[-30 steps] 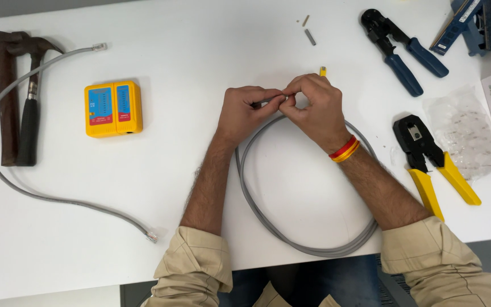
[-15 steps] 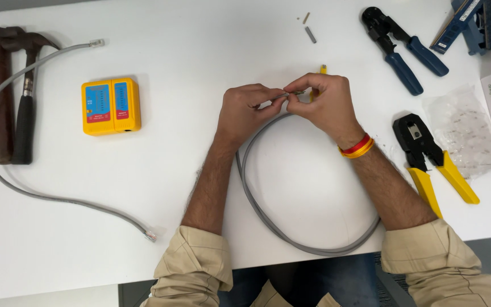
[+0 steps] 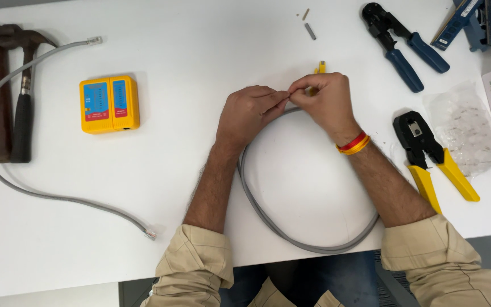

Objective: Preparing an ethernet cable for crimping by stripping the outer jacket and arranging the internal wires.

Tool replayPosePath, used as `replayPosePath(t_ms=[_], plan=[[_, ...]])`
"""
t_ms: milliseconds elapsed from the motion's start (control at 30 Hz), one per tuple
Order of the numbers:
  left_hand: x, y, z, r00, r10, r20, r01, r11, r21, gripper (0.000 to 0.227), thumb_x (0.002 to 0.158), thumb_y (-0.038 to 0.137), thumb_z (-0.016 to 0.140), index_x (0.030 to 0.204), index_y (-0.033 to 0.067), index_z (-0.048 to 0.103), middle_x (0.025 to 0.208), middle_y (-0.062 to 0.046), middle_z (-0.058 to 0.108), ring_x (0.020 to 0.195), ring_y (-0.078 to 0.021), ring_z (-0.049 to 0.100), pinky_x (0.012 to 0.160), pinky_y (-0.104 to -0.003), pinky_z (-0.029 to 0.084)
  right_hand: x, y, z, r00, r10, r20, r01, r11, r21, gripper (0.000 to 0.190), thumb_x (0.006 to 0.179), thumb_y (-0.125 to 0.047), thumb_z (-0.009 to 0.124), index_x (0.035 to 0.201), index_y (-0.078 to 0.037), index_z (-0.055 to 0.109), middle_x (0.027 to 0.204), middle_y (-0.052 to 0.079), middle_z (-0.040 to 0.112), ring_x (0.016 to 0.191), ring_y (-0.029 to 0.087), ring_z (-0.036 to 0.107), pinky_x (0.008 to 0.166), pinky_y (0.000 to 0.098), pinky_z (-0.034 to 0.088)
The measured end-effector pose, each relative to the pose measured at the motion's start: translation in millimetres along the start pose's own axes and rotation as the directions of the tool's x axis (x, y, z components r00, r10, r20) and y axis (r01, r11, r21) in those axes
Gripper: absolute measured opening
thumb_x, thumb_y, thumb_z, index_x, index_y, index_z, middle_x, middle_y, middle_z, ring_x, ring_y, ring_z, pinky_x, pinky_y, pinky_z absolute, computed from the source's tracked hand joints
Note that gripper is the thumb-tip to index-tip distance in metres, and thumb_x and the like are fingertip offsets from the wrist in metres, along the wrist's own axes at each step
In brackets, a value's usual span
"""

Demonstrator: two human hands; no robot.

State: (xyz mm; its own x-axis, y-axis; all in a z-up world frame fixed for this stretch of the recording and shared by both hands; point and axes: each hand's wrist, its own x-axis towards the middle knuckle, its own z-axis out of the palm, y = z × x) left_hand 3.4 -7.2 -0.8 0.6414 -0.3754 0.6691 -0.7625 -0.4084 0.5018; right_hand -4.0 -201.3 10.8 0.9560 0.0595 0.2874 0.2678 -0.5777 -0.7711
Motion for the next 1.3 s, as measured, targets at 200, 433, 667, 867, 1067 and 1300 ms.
replayPosePath(t_ms=[200, 433, 667, 867, 1067, 1300], plan=[[5.7, -2.8, -3.7, 0.98, -0.194, 0.044, 0.199, 0.957, -0.209, 0.013, 0.088, 0.012, 0.083, 0.101, 0.0123, 0.082, 0.086, 0.0, 0.078, 0.067, -0.0105, 0.066, 0.058, -0.025, 0.053, 5.9, 23.3, -15.6, 0.996, 0.013, 0.086, -0.019, 0.997, 0.069, 0.011, 0.093, -0.001, 0.071, 0.095, -0.004, 0.081, 0.07, 0.004, 0.069, 0.06, 0.003, 0.051, 0.052, 0.0209, 0.038], [4.2, -22.5, -1.7, 0.924, -0.37, 0.097, 0.378, 0.848, -0.372, 0.015, 0.087, 0.015, 0.084, 0.102, 0.0119, 0.082, 0.08, 0.0, 0.078, 0.061, -0.0045, 0.055, 0.053, -0.022, 0.044, 3.4, -10.6, -26.2, 0.964, 0.026, 0.264, -0.136, 0.903, 0.407, 0.023, 0.089, -0.002, 0.061, 0.106, -0.008, 0.074, 0.096, -0.001, 0.078, 0.091, -0.002, 0.073, 0.074, 0.015, 0.057], [5.2, -22.7, -2.9, 0.902, -0.4, 0.163, 0.43, 0.795, -0.429, 0.015, 0.088, 0.016, 0.084, 0.103, 0.0122, 0.082, 0.085, 0.0, 0.079, 0.068, -0.0023, 0.063, 0.06, -0.02, 0.052, -1.3, 0.2, -17.9, 0.956, -0.284, 0.077, 0.28, 0.958, 0.065, 0.017, 0.092, -0.003, 0.082, 0.107, -0.006, 0.078, 0.101, 0.005, 0.078, 0.087, 0.012, 0.067, 0.076, 0.0246, 0.052], [6.8, -20.4, -3.0, 0.911, -0.366, 0.191, 0.412, 0.833, -0.368, 0.014, 0.086, 0.015, 0.085, 0.1, 0.0132, 0.083, 0.086, -0.001, 0.08, 0.064, -0.0034, 0.061, 0.056, -0.02, 0.049, -0.7, 7.1, -18.2, 0.906, -0.423, 0.017, 0.423, 0.905, -0.036, 0.01, 0.091, -0.001, 0.082, 0.099, -0.005, 0.077, 0.093, 0.007, 0.077, 0.087, 0.015, 0.072, 0.085, 0.0285, 0.057], [3.1, -25.3, -1.4, 0.911, -0.322, 0.257, 0.408, 0.79, -0.458, 0.012, 0.087, 0.013, 0.084, 0.1, 0.0113, 0.082, 0.085, -0.002, 0.079, 0.067, -0.0042, 0.062, 0.059, -0.02, 0.051, 7.7, 12.4, -24.7, 0.924, 0.128, 0.361, -0.288, 0.855, 0.432, 0.011, 0.098, -0.011, 0.067, 0.099, -0.004, 0.075, 0.086, 0.006, 0.075, 0.078, 0.013, 0.072, 0.072, 0.0251, 0.06], [2.8, -27.3, 12.0, 0.895, -0.41, 0.177, 0.407, 0.585, -0.702, 0.015, 0.095, 0.014, 0.076, 0.107, 0.0053, 0.079, 0.086, -0.003, 0.077, 0.065, -0.0018, 0.057, 0.058, -0.02, 0.048, 7.6, 17.5, -9.9, 0.822, 0.224, 0.524, -0.553, 0.533, 0.64, 0.016, 0.103, -0.016, 0.065, 0.101, -0.003, 0.075, 0.083, 0.004, 0.07, 0.075, 0.01, 0.065, 0.071, 0.0247, 0.057]])
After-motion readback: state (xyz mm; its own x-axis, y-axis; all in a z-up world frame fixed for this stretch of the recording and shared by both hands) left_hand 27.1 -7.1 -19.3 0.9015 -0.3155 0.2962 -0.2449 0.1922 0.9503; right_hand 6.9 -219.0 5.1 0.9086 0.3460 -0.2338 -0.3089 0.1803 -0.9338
